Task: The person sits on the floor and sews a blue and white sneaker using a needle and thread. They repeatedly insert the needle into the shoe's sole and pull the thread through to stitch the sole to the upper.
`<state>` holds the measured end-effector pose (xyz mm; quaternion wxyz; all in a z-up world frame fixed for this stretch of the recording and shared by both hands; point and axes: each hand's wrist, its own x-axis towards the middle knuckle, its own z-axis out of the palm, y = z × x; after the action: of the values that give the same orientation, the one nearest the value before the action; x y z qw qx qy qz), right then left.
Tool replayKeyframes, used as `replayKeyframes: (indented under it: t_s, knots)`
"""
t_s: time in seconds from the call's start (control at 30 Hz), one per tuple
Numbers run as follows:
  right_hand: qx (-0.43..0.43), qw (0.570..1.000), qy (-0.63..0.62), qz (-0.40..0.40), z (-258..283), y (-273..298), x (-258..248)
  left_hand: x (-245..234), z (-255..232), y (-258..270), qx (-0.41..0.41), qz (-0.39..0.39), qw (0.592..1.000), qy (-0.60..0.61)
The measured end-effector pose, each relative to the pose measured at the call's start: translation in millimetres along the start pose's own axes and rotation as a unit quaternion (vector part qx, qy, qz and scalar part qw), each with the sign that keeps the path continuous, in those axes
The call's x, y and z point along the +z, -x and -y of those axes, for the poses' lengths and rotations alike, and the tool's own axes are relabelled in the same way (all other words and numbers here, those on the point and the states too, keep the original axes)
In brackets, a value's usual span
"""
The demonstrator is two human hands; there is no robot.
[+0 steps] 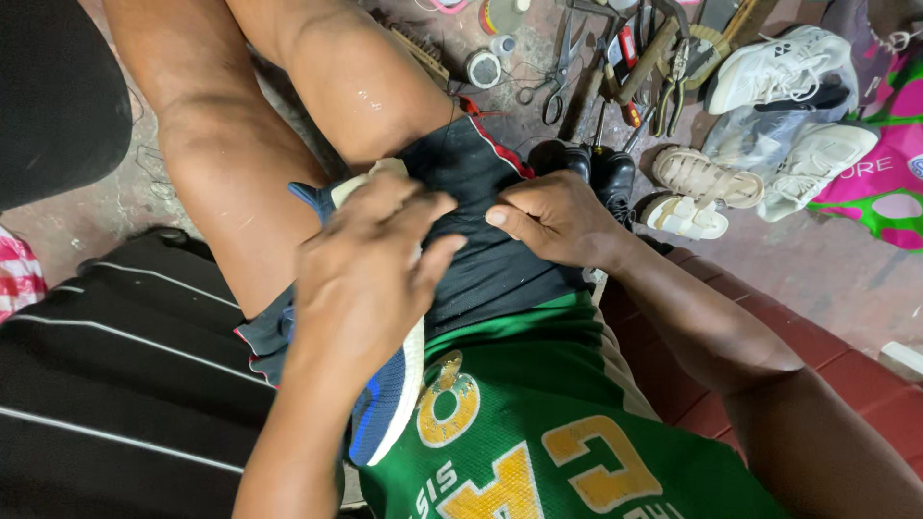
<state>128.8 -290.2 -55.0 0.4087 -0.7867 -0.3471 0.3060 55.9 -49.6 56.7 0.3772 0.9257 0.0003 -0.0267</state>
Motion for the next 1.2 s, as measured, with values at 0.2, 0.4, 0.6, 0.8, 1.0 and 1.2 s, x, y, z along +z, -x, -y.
replayKeyframes:
  t_s: [0.2, 0.4, 0.6, 0.8, 1.0, 1.2]
  knots:
    - [-0.005, 1.000, -0.008, -0.006, 2, -1, -2, 30, 12, -17, 0.010, 0.028, 0.999, 0.014]
    - [0.019, 0.999, 0.043, -0.010, 6, -8, -4, 26, 14, -13, -0.016, 0.009, 0.998, 0.061]
    - [-0.017, 0.988, 0.144, -0.050, 27, -23, -1, 31, 15, -13, -0.038, 0.002, 0.998, 0.050]
    - [-0.075, 0.972, -0.058, 0.214, 34, -39, -14, 35, 23, -6, -0.067, -0.033, 0.988, 0.137]
    - [0.007, 0.990, -0.141, -0.004, 42, -40, -8, 34, 47, 10, -0.141, -0.032, 0.847, 0.512]
    - [0.030, 0.987, -0.159, -0.001, 39, -42, 27, 33, 52, 8, -0.164, -0.055, 0.833, 0.526]
